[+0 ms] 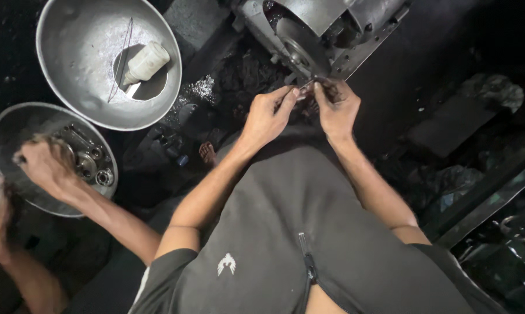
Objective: The person grinds small metal parts against a bench grinder wheel, repeatedly adjusting their grip and rotating the pieces. They then walk to a workbench, place a part into a metal housing, and dip a tool into a small container.
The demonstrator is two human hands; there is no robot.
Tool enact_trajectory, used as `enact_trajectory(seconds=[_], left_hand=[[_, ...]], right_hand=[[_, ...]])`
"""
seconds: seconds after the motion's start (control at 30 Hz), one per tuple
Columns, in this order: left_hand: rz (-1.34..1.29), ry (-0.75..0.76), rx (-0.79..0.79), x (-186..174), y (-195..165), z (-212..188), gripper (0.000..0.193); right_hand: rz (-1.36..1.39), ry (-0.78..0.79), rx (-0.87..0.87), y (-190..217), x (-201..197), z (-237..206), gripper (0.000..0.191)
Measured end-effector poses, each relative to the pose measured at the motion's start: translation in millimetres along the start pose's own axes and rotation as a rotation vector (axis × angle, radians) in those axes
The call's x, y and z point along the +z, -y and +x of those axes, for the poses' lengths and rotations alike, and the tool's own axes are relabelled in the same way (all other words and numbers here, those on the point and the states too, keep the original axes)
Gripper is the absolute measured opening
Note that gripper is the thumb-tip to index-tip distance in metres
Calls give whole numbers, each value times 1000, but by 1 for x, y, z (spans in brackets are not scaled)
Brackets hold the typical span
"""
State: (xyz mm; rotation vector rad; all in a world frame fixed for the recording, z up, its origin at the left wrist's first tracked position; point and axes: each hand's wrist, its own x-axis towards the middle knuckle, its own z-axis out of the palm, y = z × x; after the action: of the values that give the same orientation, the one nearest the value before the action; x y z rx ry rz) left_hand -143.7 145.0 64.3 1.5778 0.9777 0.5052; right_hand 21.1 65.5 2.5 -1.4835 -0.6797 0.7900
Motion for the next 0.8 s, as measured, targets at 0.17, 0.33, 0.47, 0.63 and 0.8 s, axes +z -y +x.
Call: enact_trajectory(seconds=[0.17, 0.33, 0.47, 0.63, 0.8], left_hand=[[301, 18, 246, -19, -22, -5, 15], [3, 96, -24, 2, -16, 3, 25], [-684, 184, -201, 27, 3, 19, 39], [-804, 125, -137, 44, 14, 18, 39], [-666, -5, -75, 40, 11, 0, 35]], right_hand=[[91, 137, 17, 13, -1, -10, 19], [-84, -11, 107, 23, -10, -6, 14], [-103, -113, -2, 25, -20, 9, 20], [-142, -56, 3, 26, -28, 18, 20], [-135, -23, 8, 17, -22, 13, 14]])
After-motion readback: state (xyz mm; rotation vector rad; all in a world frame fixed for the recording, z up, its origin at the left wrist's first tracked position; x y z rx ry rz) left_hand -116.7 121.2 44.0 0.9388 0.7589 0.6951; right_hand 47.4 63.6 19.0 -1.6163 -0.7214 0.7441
